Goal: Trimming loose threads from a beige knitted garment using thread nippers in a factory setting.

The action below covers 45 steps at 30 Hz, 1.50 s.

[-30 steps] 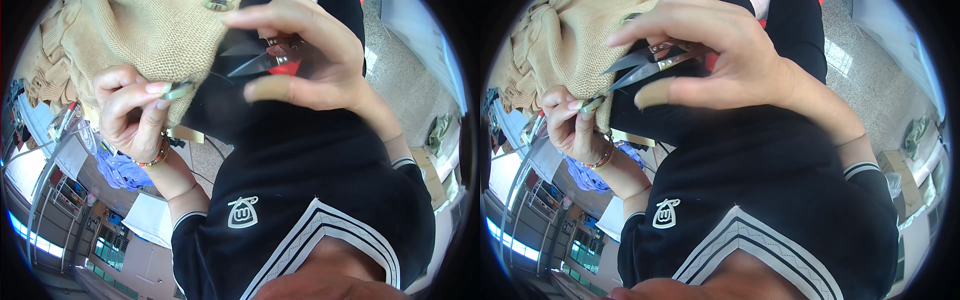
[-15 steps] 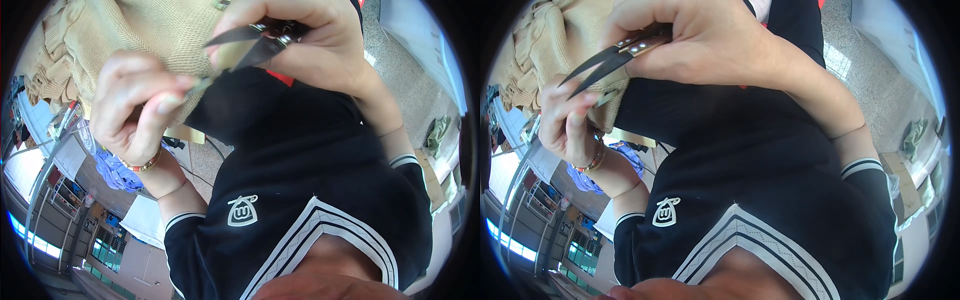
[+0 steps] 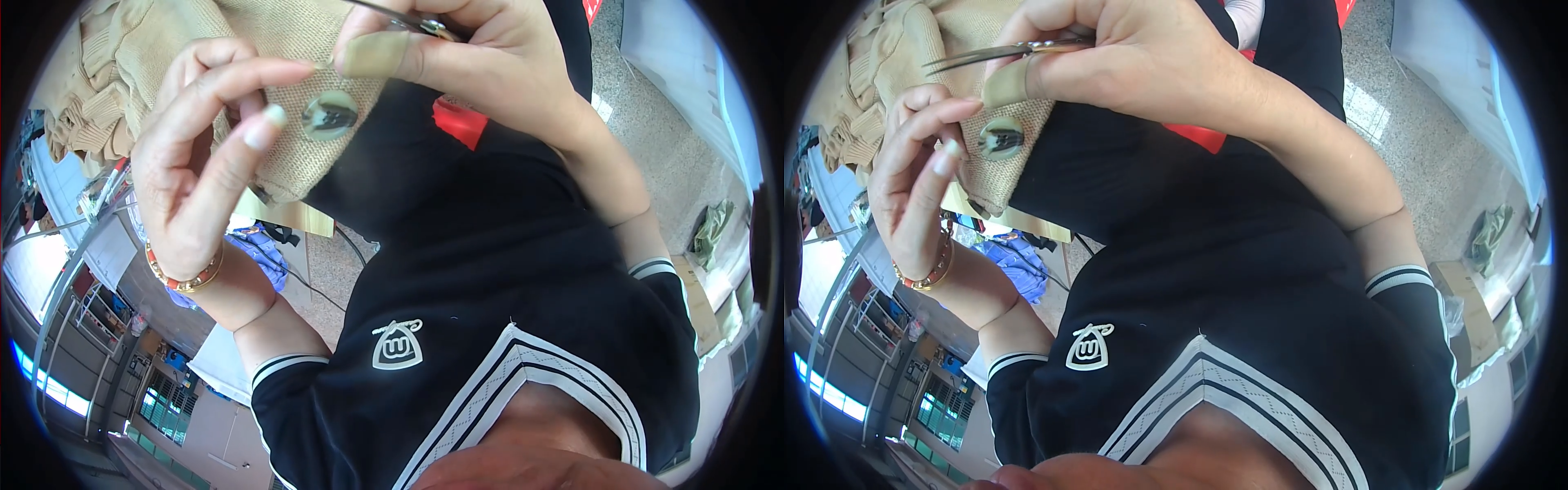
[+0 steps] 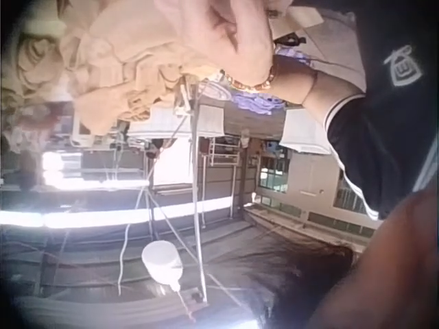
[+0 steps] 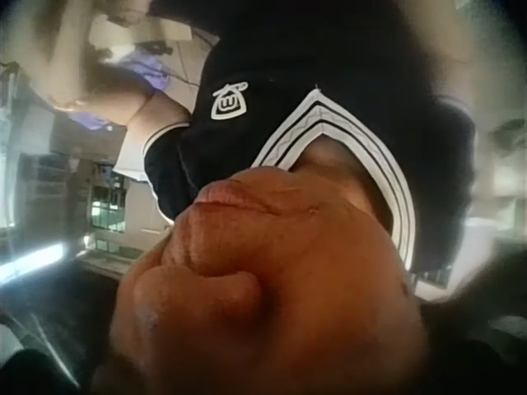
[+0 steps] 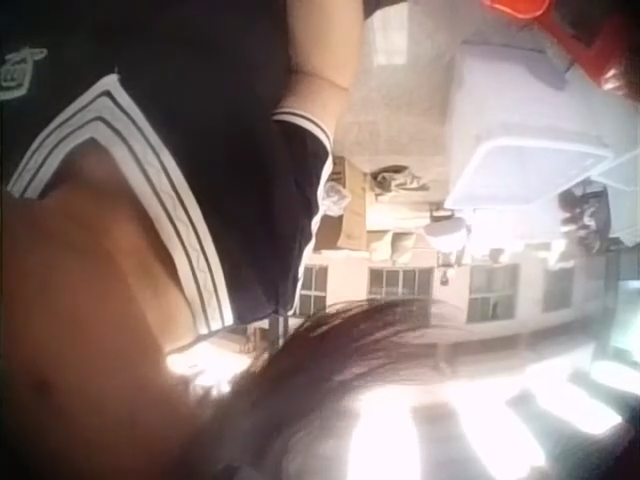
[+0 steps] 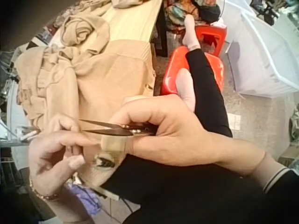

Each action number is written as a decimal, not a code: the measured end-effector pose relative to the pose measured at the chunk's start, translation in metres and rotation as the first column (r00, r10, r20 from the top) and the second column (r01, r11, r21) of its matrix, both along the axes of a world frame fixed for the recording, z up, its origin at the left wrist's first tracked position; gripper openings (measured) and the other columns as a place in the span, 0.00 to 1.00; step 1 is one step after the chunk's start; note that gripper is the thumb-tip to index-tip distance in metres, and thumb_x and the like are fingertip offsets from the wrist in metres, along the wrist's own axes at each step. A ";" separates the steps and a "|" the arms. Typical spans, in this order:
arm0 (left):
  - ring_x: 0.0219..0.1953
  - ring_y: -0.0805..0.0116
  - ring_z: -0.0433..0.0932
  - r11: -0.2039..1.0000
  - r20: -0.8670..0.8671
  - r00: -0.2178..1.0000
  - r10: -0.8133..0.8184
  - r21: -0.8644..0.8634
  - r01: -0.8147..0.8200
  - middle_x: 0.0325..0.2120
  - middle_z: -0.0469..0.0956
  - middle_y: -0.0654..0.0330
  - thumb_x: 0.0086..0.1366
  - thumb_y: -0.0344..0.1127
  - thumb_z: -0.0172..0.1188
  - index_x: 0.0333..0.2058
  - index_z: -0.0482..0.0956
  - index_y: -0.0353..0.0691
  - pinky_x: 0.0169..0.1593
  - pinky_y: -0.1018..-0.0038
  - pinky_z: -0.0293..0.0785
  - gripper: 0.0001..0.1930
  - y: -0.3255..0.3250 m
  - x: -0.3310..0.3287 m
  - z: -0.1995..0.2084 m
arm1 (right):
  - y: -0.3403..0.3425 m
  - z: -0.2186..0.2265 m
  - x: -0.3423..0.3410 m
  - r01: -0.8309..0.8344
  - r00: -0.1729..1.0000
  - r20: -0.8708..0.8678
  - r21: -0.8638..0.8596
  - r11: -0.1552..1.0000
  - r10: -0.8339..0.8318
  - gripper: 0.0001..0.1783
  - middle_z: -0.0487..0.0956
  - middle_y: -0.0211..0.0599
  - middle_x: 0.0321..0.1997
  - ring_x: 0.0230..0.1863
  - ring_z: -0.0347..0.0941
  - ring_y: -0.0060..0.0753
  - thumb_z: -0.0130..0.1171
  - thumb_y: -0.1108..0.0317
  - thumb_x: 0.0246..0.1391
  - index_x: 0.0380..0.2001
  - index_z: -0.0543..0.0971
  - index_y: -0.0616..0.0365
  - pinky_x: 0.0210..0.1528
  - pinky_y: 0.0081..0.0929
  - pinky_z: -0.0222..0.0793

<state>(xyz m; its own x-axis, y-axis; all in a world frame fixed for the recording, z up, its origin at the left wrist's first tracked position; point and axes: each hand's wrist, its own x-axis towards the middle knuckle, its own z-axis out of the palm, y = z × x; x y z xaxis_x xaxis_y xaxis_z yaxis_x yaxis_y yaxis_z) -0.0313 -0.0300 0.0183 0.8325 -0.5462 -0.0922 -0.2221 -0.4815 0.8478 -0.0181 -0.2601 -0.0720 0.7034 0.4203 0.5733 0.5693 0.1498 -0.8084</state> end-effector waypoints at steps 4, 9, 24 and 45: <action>0.36 0.74 0.66 0.986 0.046 0.988 -0.145 0.089 0.141 0.43 0.67 0.58 0.53 0.23 0.62 0.47 0.78 0.29 0.49 0.79 0.61 0.20 0.009 0.003 0.000 | 0.002 0.013 -0.010 0.024 0.978 -0.204 -0.081 0.996 -0.040 0.06 0.75 0.25 0.27 0.29 0.67 0.12 0.62 0.75 0.53 0.35 0.79 0.64 0.30 0.14 0.62; 0.37 0.74 0.67 0.975 0.037 0.990 -0.135 0.181 0.126 0.41 0.68 0.59 0.56 0.25 0.60 0.46 0.78 0.31 0.47 0.80 0.62 0.17 0.010 0.003 0.003 | 0.002 0.014 -0.010 -0.032 0.795 -0.594 0.167 0.985 0.126 0.05 0.75 0.24 0.26 0.29 0.67 0.11 0.63 0.73 0.55 0.33 0.80 0.63 0.30 0.13 0.61; 0.44 0.69 0.73 0.994 -0.129 0.986 -0.109 0.008 0.111 0.42 0.74 0.56 0.60 0.27 0.60 0.37 0.82 0.31 0.48 0.76 0.66 0.08 -0.007 0.012 -0.008 | 0.002 0.017 -0.005 0.041 0.998 -0.040 -0.116 0.992 -0.046 0.07 0.75 0.26 0.27 0.29 0.67 0.12 0.64 0.73 0.53 0.33 0.79 0.64 0.30 0.14 0.61; 0.27 0.66 0.77 0.997 0.617 0.785 0.056 0.001 -0.072 0.25 0.78 0.55 0.46 0.27 0.66 0.30 0.82 0.33 0.29 0.76 0.72 0.10 -0.025 -0.050 -0.025 | -0.031 0.032 -0.038 -0.135 0.942 -0.333 -0.244 0.960 0.048 0.26 0.69 0.33 0.29 0.24 0.66 0.24 0.66 0.72 0.49 0.53 0.75 0.61 0.24 0.19 0.64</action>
<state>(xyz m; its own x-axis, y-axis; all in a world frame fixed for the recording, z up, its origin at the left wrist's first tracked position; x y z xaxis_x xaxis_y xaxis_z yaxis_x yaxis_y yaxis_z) -0.0812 -0.0555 -0.0068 0.7496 -0.4937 0.4410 -0.6614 -0.5314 0.5293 -0.0563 -0.2907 -0.0404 0.7824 0.5946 0.1852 0.2664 -0.0507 -0.9625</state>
